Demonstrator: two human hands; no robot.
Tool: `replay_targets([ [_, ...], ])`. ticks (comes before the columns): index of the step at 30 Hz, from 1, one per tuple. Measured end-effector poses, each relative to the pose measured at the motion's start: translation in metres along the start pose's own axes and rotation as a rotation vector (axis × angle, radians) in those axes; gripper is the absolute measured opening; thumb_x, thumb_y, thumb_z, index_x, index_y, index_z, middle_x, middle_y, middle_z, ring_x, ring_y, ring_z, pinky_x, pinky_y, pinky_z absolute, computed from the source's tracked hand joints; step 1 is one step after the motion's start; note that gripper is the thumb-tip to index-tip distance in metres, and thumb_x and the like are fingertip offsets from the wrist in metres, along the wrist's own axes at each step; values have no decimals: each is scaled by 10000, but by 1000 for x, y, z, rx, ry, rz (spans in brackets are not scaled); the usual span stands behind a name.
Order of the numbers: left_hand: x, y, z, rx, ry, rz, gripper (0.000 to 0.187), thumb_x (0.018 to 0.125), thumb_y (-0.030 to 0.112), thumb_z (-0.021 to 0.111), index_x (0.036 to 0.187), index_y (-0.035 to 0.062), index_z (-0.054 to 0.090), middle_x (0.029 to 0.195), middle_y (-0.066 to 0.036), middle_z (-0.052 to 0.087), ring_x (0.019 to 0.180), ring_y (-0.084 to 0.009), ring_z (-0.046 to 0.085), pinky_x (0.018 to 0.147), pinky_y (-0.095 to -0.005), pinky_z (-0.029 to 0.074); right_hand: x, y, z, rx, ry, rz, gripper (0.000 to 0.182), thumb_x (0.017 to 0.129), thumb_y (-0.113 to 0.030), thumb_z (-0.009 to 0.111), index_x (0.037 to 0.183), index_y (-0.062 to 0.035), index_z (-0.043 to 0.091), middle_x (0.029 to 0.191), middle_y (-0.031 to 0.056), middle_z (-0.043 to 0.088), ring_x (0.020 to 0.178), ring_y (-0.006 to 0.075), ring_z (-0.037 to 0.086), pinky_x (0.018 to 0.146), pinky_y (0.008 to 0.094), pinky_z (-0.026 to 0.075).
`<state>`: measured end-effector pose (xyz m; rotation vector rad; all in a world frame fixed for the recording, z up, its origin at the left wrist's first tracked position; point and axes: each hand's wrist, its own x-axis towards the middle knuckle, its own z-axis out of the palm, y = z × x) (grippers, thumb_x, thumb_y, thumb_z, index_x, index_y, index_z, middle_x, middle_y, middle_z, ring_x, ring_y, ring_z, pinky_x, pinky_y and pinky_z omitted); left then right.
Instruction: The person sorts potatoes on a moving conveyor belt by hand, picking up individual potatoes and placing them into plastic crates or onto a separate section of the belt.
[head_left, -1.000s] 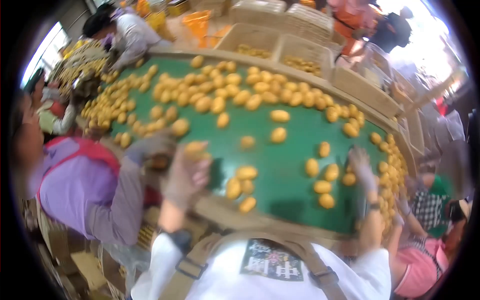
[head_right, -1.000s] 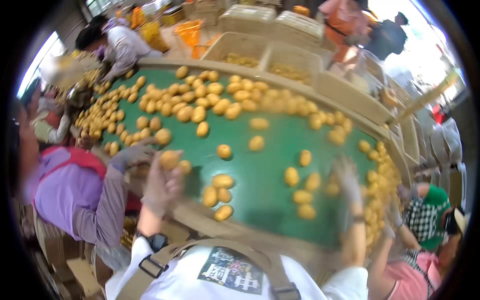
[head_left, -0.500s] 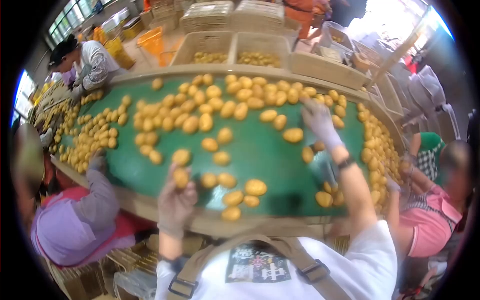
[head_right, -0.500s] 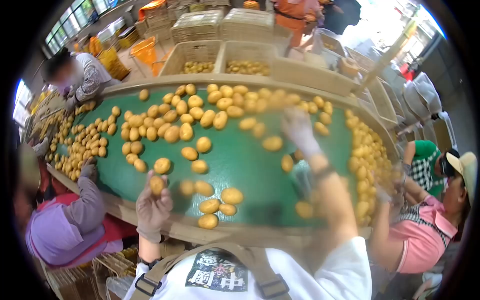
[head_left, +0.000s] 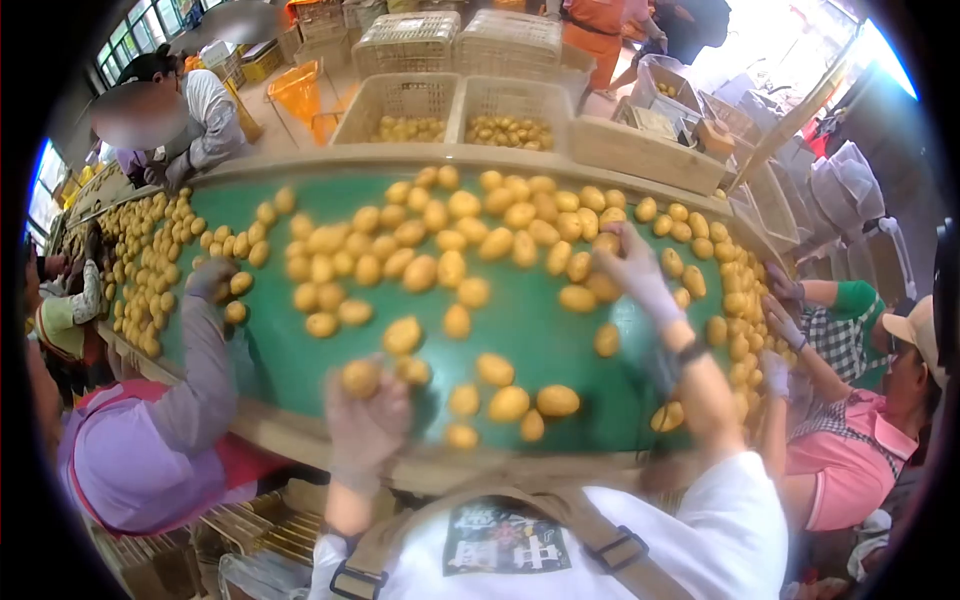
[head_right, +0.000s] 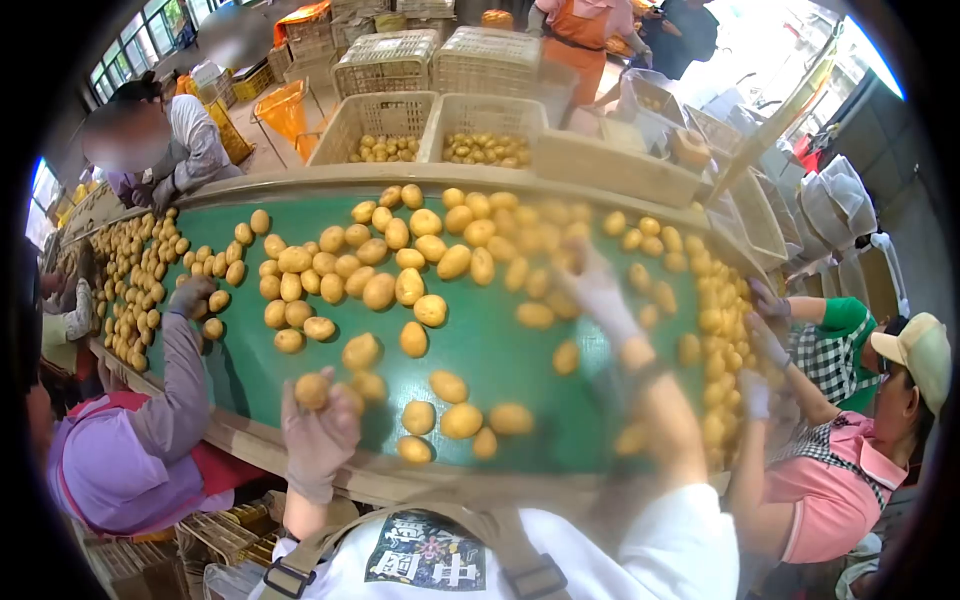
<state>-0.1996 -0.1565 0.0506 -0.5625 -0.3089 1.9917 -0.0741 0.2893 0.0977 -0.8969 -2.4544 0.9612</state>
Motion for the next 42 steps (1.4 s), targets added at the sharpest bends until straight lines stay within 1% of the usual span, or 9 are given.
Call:
replay_targets([
  [2,29,-27,14,-330,168,-85,574,992,570,498,1300,95,599,1301,-121,601,1193,-316,521,1057,-528,406,-40,-53,17,267,-228,-15,519,854,-299,728,1310,-86,598,1143,189,686,1011,343,677,931,438,527],
  [4,46,-73,44,494,84,-18,584,988,586,481,1243,80,620,1334,-126,587,1312,-367,463,1162,-626,281,-60,-103,24,-13,-250,-489,549,829,-295,758,1323,-111,607,1129,171,684,1074,330,654,965,433,511],
  [9,64,-73,32,-1516,333,-651,605,990,619,427,1193,86,629,1339,-138,583,1301,-366,477,1123,-608,339,-51,-134,33,-33,-399,-628,535,867,-293,720,1353,-105,598,1240,159,656,1162,338,615,1003,455,485],
  [14,68,-58,46,329,9,-175,647,954,658,466,1189,77,628,1341,-175,565,1278,-364,493,1054,-556,403,35,-32,37,-530,160,-450,445,983,-249,597,1392,-77,560,1382,216,567,1336,386,486,1112,474,399],
  [18,52,-50,65,1254,-130,291,684,925,689,496,1186,70,628,1342,-204,551,1260,-362,506,998,-514,454,-19,-2,50,-864,-18,-448,492,972,-273,607,1424,-90,547,1519,201,447,1411,377,423,1166,465,334],
  [21,34,-46,112,1520,-411,790,714,904,713,520,1183,65,628,1343,-226,541,1246,-361,515,957,-482,493,-46,-54,18,-207,-217,-219,490,960,-259,624,1409,-74,560,1508,204,459,1411,373,420,1162,456,342],
  [28,30,-42,255,1503,-1267,1547,703,883,687,595,1186,53,623,1339,-257,531,1218,-351,538,888,-424,558,-45,6,-49,-423,189,-44,495,997,-274,584,1447,-83,508,1532,249,424,1438,419,366,1190,520,295],
  [35,172,33,244,2186,-345,1199,535,937,522,580,1213,66,617,1326,-199,574,1218,-321,565,953,-408,532,-59,-4,8,-295,-54,67,730,945,-459,641,1545,-119,402,1548,314,363,1421,474,364,1166,505,324],
  [42,143,32,145,2013,-353,755,378,990,358,564,1240,79,612,1314,-141,618,1219,-291,592,1018,-391,506,-106,-88,70,-315,-366,-266,781,892,-424,715,1548,-136,402,1605,305,265,1498,474,235,1199,511,275],
])
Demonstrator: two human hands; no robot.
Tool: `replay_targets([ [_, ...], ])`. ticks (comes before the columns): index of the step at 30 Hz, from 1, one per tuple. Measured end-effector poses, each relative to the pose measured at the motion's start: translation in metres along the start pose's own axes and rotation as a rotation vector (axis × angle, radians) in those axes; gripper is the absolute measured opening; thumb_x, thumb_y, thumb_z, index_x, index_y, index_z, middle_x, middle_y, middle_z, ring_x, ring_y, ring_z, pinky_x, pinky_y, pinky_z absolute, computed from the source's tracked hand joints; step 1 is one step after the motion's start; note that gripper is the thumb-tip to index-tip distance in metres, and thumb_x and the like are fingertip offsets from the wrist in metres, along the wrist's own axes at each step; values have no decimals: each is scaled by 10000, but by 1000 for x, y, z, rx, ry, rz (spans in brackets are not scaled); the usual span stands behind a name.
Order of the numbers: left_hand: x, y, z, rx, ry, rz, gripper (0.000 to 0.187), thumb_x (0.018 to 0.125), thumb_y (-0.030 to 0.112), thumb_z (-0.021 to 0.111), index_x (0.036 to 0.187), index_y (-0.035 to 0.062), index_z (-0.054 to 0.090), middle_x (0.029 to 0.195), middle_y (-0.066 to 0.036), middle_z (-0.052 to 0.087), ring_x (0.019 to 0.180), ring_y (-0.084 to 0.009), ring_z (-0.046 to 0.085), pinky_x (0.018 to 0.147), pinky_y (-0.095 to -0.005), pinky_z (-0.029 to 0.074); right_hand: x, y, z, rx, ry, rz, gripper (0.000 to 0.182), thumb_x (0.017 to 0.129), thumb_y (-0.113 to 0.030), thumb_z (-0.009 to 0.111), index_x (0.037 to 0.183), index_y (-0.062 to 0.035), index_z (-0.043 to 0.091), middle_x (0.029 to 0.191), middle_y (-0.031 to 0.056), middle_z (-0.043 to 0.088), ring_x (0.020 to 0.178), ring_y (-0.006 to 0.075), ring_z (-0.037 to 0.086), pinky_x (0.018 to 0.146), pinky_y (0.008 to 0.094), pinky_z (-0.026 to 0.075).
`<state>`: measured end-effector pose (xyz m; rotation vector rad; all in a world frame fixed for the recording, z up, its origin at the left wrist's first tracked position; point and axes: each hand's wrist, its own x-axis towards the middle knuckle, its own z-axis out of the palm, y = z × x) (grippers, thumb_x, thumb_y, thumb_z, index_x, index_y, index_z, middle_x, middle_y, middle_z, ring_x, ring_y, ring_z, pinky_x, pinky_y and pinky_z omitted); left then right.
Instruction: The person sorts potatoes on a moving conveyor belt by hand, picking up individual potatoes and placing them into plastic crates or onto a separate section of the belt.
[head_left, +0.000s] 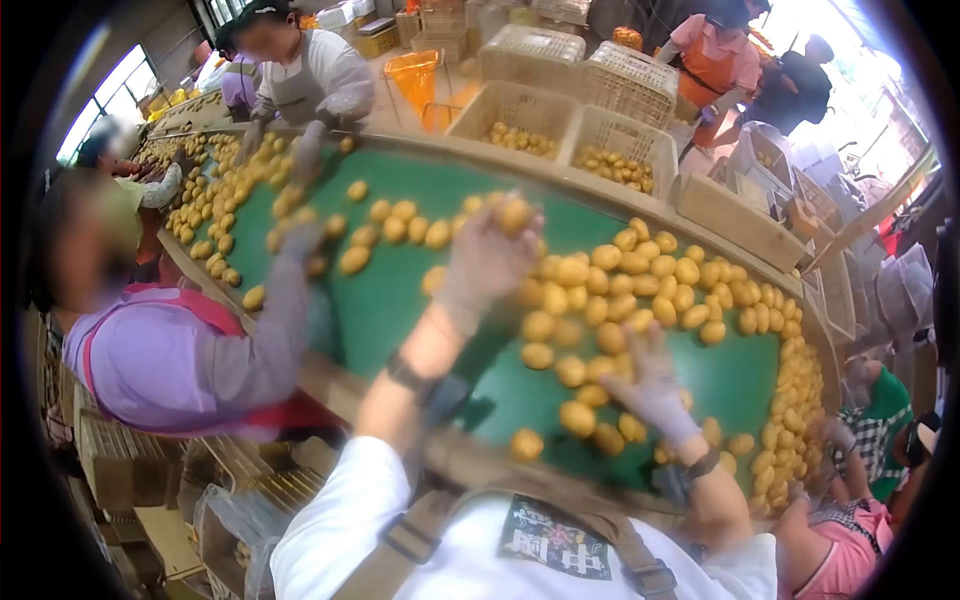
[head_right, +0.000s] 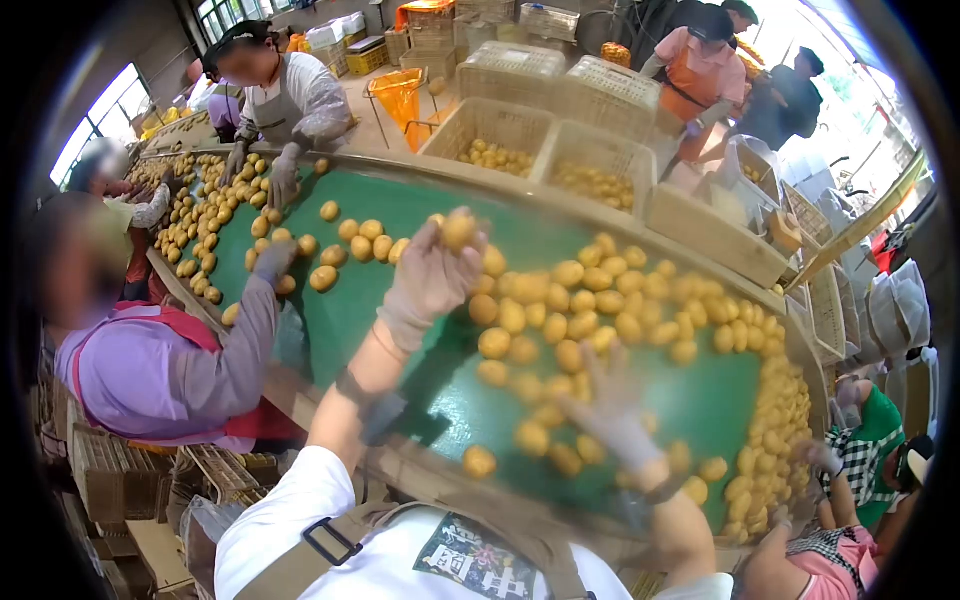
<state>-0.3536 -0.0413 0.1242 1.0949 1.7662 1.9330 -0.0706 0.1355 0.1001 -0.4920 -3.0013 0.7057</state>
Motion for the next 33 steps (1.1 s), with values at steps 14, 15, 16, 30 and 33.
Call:
replay_targets([
  [14,-72,34,-20,-531,6,-73,549,975,186,647,1468,65,440,1400,-140,575,1305,-315,554,1101,-424,455,-11,-7,-23,414,43,-21,478,915,-199,700,1360,-55,601,1384,166,608,1266,321,569,1090,410,433],
  [15,-72,39,-21,-123,-24,36,547,986,175,625,1482,64,423,1405,-142,569,1300,-311,558,1099,-430,457,-10,14,-36,225,134,-42,464,936,-214,681,1363,-51,600,1378,170,610,1267,304,570,1078,405,440],
  [16,-74,42,-20,-164,-37,9,548,992,152,610,1493,61,410,1408,-142,565,1298,-305,560,1097,-430,460,-8,38,-52,35,221,-61,451,958,-228,662,1366,-46,598,1371,173,613,1269,287,570,1066,399,447],
  [30,-240,92,-97,-666,-560,-1049,286,793,4,748,1073,-16,696,1013,-173,701,681,-193,668,501,-248,469,-13,13,-8,-101,121,148,737,855,-537,700,1492,-227,498,1551,314,352,1371,496,426,1140,520,365],
  [33,-279,81,-110,-380,-423,-1462,276,841,35,706,1113,-4,686,1025,-149,706,689,-171,673,490,-239,470,-7,-13,-3,83,-53,46,733,824,-484,742,1472,-217,526,1571,326,313,1414,484,379,1148,511,362],
])
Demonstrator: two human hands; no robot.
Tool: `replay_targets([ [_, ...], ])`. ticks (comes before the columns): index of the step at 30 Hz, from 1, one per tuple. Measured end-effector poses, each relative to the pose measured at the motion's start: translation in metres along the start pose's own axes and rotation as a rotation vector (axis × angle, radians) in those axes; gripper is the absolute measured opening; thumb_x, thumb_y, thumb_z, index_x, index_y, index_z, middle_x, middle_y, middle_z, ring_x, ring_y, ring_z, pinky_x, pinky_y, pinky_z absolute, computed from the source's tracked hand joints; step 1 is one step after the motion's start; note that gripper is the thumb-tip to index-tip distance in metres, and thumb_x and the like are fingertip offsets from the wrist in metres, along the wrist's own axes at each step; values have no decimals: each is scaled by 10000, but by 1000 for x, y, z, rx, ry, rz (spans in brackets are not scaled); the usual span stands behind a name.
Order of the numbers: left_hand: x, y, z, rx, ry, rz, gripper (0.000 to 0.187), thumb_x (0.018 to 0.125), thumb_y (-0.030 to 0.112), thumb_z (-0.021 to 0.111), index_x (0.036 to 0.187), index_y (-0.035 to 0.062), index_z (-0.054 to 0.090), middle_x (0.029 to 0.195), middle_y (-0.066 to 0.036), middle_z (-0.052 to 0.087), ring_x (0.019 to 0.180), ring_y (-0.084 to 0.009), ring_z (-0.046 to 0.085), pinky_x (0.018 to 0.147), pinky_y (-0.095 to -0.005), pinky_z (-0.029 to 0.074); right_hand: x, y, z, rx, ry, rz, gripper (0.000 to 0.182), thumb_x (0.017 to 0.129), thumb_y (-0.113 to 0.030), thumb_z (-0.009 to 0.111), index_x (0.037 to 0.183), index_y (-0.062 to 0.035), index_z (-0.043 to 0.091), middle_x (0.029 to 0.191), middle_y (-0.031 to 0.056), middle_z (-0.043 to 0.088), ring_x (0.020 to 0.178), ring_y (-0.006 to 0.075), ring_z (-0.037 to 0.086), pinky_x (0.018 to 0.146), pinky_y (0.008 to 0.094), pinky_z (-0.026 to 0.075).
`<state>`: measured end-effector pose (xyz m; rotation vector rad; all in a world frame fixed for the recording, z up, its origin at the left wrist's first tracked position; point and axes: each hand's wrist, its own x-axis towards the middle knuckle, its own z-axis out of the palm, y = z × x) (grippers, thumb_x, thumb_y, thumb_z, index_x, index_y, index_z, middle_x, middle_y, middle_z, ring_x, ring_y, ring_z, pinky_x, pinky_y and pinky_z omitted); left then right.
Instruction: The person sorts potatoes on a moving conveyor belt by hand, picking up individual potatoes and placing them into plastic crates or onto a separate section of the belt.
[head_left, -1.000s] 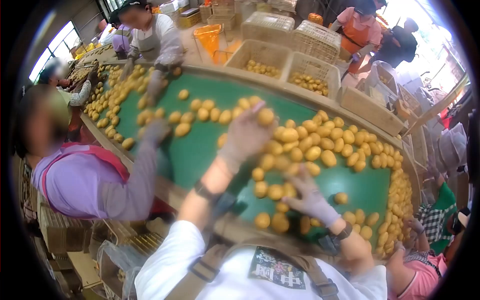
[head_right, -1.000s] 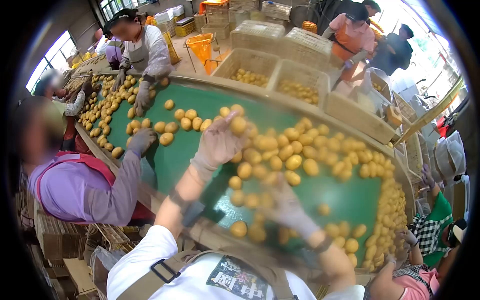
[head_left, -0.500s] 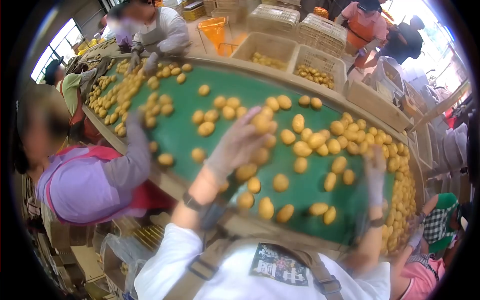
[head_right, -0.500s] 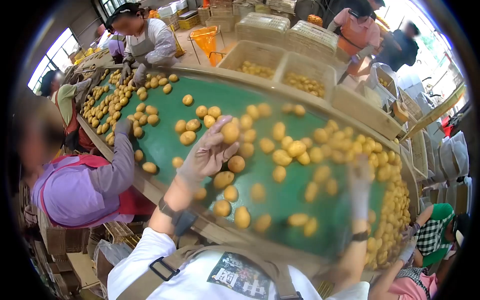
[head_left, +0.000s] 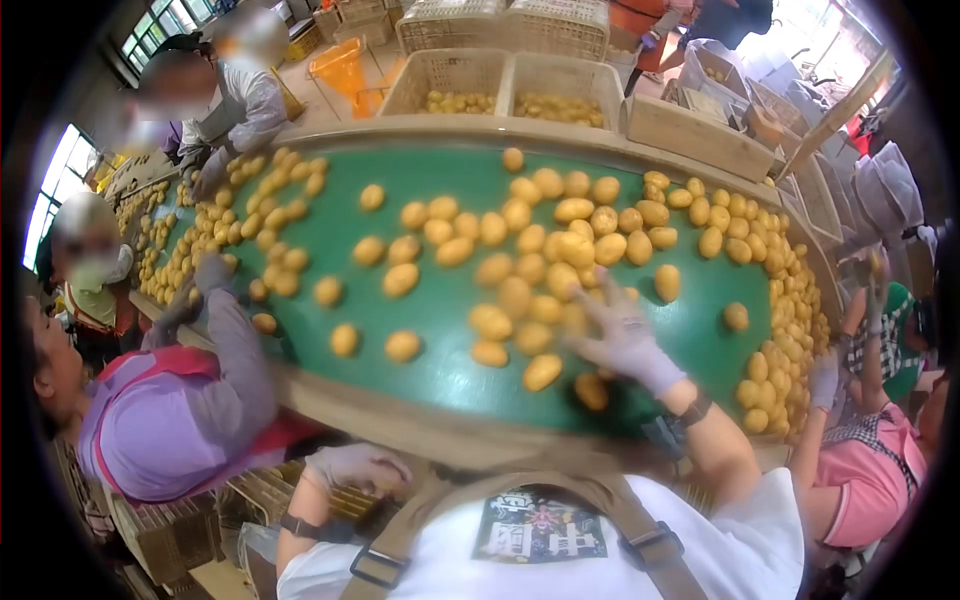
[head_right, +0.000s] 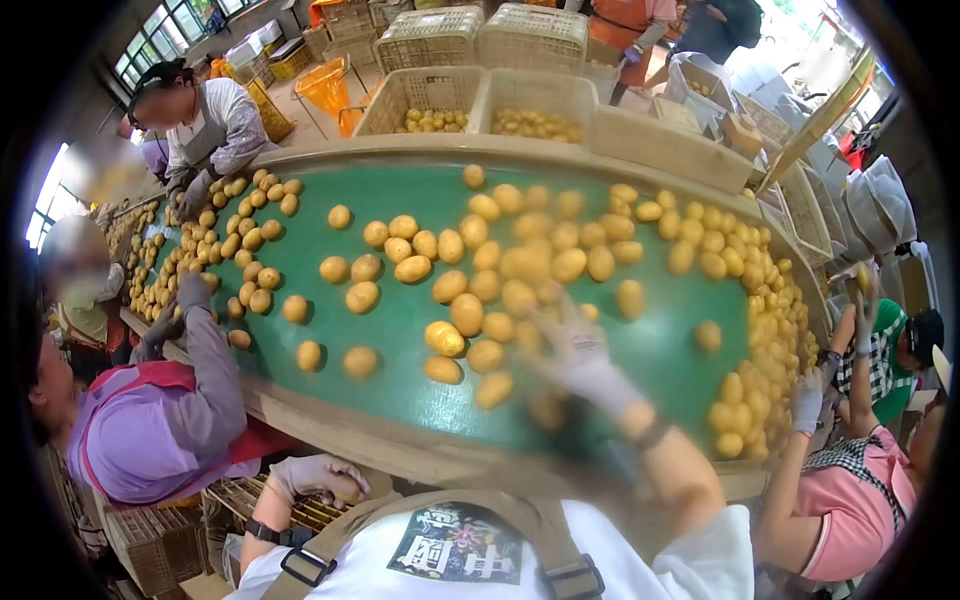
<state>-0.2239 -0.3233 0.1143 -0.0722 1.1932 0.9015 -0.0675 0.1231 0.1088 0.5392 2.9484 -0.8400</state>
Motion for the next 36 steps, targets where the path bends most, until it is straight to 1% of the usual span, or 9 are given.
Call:
replay_targets([
  [8,124,-122,-64,864,999,968,535,916,393,655,1327,60,575,1349,-152,604,1264,-307,557,1110,-471,387,-6,-9,-16,356,17,-363,434,931,-263,679,1330,-99,632,1409,201,556,1310,363,531,1102,450,424],
  [10,133,-159,-70,98,808,934,452,897,236,689,1310,78,594,1254,-125,652,1160,-297,613,1034,-412,461,-5,19,-36,528,135,-89,389,950,-251,667,1302,-87,651,1373,185,590,1298,323,552,1106,415,427],
  [13,66,-117,-41,1214,969,574,315,895,108,676,1206,63,656,962,-94,722,944,-269,689,916,-358,533,3,121,-82,166,643,129,353,958,-230,649,1259,-46,664,1304,169,645,1265,302,580,1081,404,451],
  [16,21,-80,-26,579,488,430,246,932,117,603,1137,42,716,924,-93,748,821,-199,705,794,-329,556,5,177,-85,-783,346,358,406,945,-262,651,1284,-38,644,1281,192,654,1238,309,597,1065,409,461],
  [17,-3,-27,20,351,338,337,258,951,133,579,1141,40,727,987,-91,761,838,-175,705,797,-322,553,14,144,-77,175,667,308,387,901,-175,610,1271,-73,657,1264,189,654,1145,372,607,1003,481,466],
  [20,-9,48,67,337,92,497,286,991,180,558,1162,36,736,1092,-81,758,913,-142,686,870,-294,527,44,97,-31,-262,365,353,599,949,-435,613,1427,-84,534,1444,239,501,1345,407,471,1119,454,398],
  [26,86,151,152,1170,170,973,416,979,205,582,1356,31,604,1288,-178,654,1183,-341,611,1015,-405,480,34,44,-46,459,-41,-166,596,990,-402,592,1489,-97,482,1604,202,353,1431,376,398,1185,434,326],
  [29,138,145,165,1300,184,1337,455,928,316,665,1284,36,615,1209,-196,651,1091,-370,620,972,-450,507,27,149,-88,148,472,-41,408,979,-178,597,1364,-43,587,1297,110,633,1161,212,589,994,346,480],
  [36,175,170,203,1540,21,1433,578,864,285,650,1399,117,512,1381,-158,517,1342,-372,435,1088,-576,363,31,327,-131,106,598,630,610,993,-365,600,1469,-22,432,1331,228,594,1136,314,625,965,418,533],
])
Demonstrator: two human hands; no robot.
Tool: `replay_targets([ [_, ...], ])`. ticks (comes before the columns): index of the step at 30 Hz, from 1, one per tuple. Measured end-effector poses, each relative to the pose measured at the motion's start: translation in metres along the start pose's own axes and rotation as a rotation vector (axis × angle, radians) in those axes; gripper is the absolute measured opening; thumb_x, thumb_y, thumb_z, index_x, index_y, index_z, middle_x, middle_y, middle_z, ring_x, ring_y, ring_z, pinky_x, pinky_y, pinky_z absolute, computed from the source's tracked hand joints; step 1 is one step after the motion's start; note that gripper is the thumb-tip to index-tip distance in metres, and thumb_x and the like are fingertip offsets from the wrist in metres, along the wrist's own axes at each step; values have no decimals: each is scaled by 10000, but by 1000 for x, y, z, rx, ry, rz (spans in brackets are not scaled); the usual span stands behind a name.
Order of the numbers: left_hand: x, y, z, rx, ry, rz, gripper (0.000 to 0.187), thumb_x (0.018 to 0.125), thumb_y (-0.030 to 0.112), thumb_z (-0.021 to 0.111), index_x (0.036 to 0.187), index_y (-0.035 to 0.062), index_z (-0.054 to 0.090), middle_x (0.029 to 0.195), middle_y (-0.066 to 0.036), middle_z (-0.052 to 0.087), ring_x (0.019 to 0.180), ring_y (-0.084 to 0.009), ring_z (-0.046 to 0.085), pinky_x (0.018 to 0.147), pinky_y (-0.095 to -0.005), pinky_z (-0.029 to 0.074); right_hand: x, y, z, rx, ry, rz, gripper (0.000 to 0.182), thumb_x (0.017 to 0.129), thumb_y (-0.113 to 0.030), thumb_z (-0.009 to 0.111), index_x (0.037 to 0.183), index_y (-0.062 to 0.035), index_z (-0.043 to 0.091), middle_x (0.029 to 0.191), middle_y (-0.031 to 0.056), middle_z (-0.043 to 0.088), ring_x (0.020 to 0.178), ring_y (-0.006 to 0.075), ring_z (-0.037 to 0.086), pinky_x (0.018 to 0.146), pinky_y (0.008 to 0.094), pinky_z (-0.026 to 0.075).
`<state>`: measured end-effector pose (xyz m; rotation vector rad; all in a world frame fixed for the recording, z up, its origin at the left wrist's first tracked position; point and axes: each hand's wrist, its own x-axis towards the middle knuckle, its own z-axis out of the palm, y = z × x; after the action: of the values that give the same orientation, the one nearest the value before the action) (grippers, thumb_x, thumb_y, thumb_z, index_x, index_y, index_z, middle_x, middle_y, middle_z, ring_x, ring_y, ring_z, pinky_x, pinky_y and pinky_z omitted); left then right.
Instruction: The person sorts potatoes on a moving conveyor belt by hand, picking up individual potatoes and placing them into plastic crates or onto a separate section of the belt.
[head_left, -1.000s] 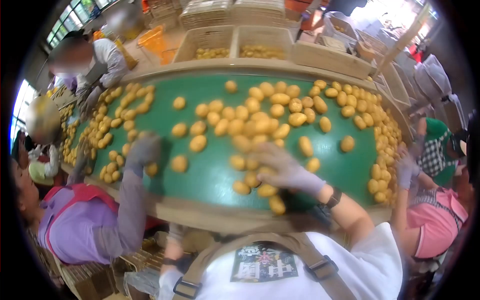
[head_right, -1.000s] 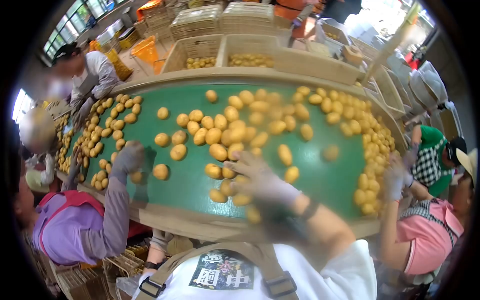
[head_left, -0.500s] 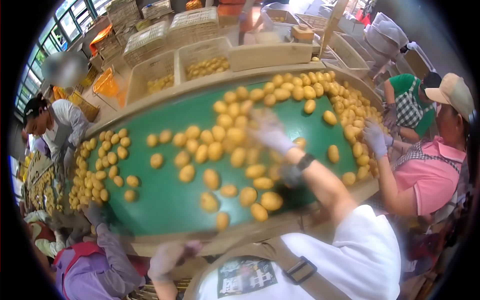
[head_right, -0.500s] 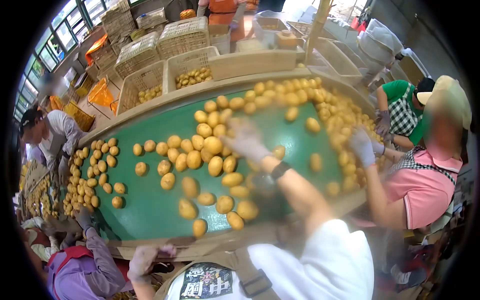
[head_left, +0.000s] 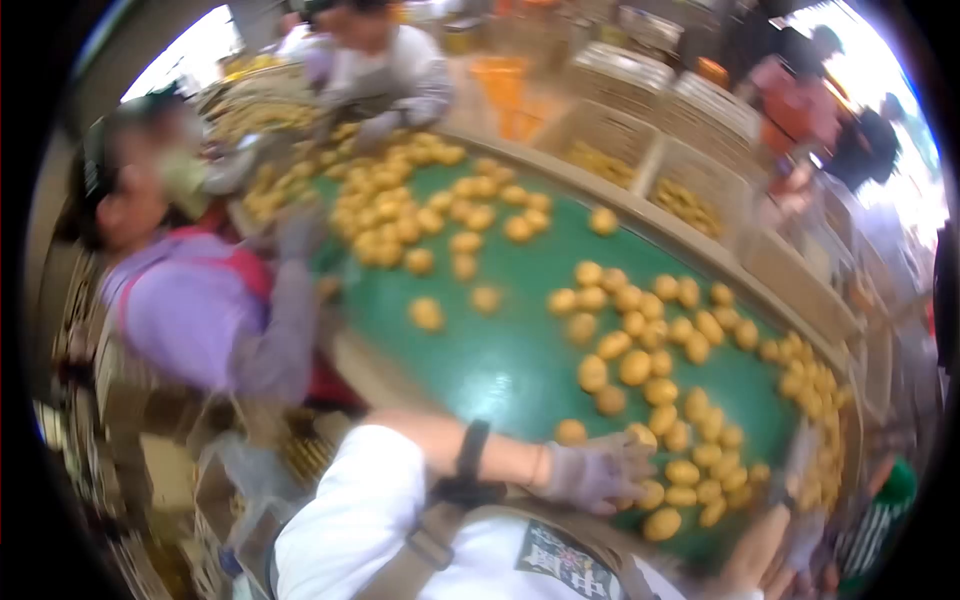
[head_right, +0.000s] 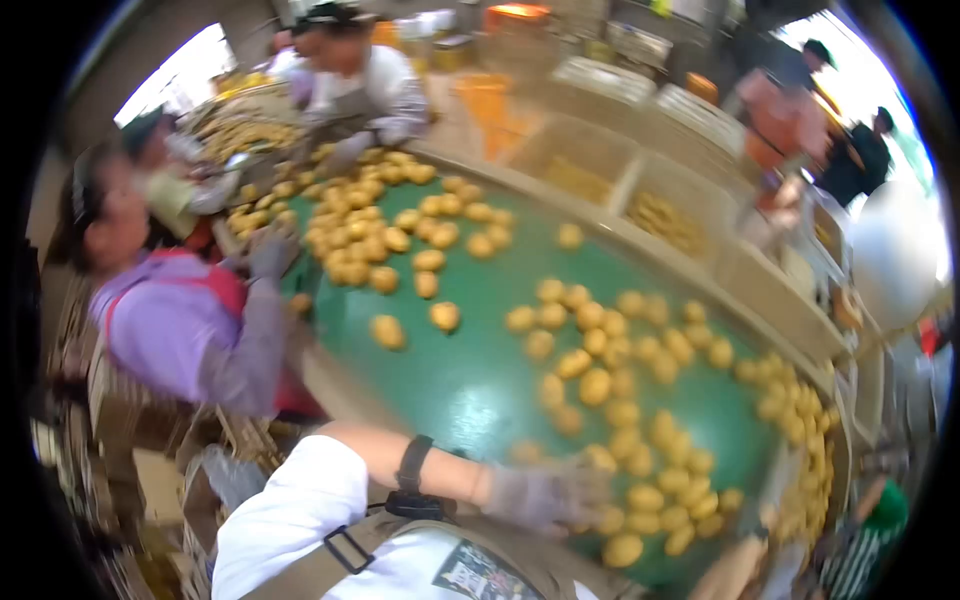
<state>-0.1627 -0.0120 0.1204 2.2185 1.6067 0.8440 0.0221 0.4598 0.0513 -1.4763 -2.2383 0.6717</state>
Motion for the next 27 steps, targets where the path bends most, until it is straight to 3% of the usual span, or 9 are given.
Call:
replay_targets([
  [3,22,-29,41,67,54,3,537,768,290,734,1281,178,627,1307,-134,567,1380,-371,413,1139,-604,298,-16,-34,-6,171,-53,109,712,999,-445,602,1514,-13,365,1346,279,577,1125,357,641,952,449,555],
  [6,52,-46,8,90,-133,-80,544,727,243,743,1261,180,665,1298,-151,574,1361,-370,443,1156,-626,278,-26,-78,31,174,-4,-117,530,1001,-229,608,1450,15,467,1386,152,570,1254,234,549,1063,349,440],
  [9,72,-52,-22,204,-105,-114,364,765,205,691,1127,161,690,1235,-128,579,1234,-355,508,1059,-537,407,-61,-181,63,549,-620,-297,738,970,-416,655,1533,-22,385,1544,175,444,1406,278,434,1174,396,331],
  [13,-26,-57,-48,145,-36,-155,228,745,199,703,962,129,688,1051,-121,590,1023,-334,575,948,-455,472,-165,-272,125,124,-523,-752,720,936,-498,640,1514,-115,448,1456,233,528,1352,351,506,1135,416,390],
  [16,-94,-87,-97,305,-57,-439,201,753,194,695,940,119,693,1007,-131,608,959,-326,597,920,-453,487,-155,-318,58,367,-1059,-461,648,937,-460,650,1482,-141,502,1431,205,563,1310,343,548,1111,409,426],
  [18,-146,-104,-106,450,-3,-737,338,754,263,706,1063,126,722,1256,-169,612,1196,-368,562,1105,-498,389,-105,-279,59,288,-652,-525,462,938,-344,658,1343,-125,628,1388,163,603,1229,329,610,1049,403,486],
  [21,-178,-80,-129,614,-63,-1089,455,831,286,688,1250,108,680,1428,-205,517,1300,-404,489,1091,-544,377,-5,-231,53,-660,-153,-672,221,907,-98,571,1072,-15,692,1283,231,618,1137,360,628,932,458,520],
  [26,-158,-65,-125,570,95,-1005,490,840,295,713,1293,115,662,1457,-196,507,1365,-424,424,1142,-527,327,70,-167,95,-259,268,-210,497,864,-275,597,1328,-98,602,1221,291,639,1158,445,608,989,489,490],
  [27,-145,-61,-121,532,125,-970,490,837,292,725,1294,128,662,1457,-186,513,1377,-421,415,1139,-522,335,73,-165,94,-292,132,-250,522,859,-267,601,1356,-106,580,1234,286,637,1159,446,607,997,484,488],
])
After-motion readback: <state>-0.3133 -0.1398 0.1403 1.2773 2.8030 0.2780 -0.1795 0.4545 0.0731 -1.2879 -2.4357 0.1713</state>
